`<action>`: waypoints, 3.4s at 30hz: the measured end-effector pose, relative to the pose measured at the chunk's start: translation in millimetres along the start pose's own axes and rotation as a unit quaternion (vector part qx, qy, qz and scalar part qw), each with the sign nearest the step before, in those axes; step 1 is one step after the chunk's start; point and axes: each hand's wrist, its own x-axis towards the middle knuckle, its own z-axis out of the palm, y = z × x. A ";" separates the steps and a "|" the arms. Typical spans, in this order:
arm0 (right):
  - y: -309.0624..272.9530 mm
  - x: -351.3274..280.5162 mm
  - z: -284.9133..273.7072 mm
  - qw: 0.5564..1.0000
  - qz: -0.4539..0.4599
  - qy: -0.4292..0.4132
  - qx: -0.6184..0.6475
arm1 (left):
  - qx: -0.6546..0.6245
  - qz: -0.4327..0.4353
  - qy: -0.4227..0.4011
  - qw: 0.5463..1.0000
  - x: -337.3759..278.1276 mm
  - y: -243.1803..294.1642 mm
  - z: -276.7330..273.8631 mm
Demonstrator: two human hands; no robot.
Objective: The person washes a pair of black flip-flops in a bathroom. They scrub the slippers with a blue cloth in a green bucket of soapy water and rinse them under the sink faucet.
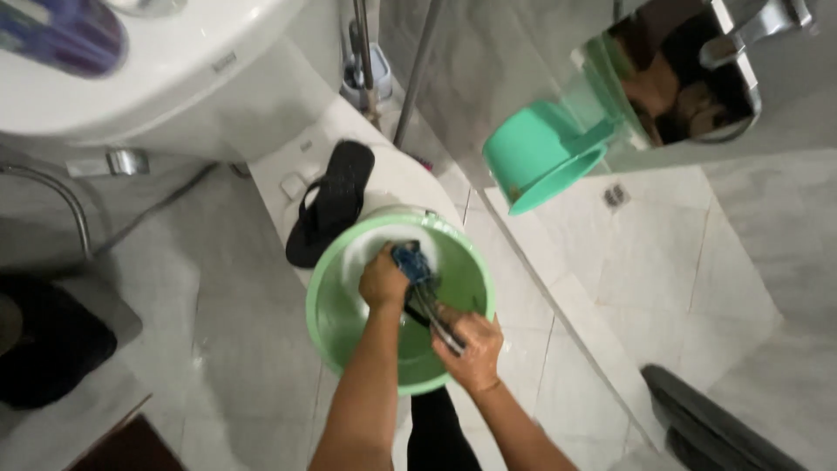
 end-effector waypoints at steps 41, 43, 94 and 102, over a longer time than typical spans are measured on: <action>-22.6 -24.1 -38.4 0.997 0.000 -0.032 0.077 | -0.435 -0.256 -0.013 0.863 81.1 -126.4 53.8; -28.7 -27.9 -51.0 0.996 -0.020 -0.030 0.076 | -0.458 -0.215 -0.004 0.862 64.3 -114.1 36.1; -84.9 -3.3 -54.0 0.752 0.252 -0.500 0.349 | -0.346 0.262 0.104 0.895 -192.2 64.6 -234.0; -84.1 3.2 -9.0 0.899 0.270 -0.173 0.298 | -0.371 0.184 0.145 0.899 -198.8 70.3 -219.3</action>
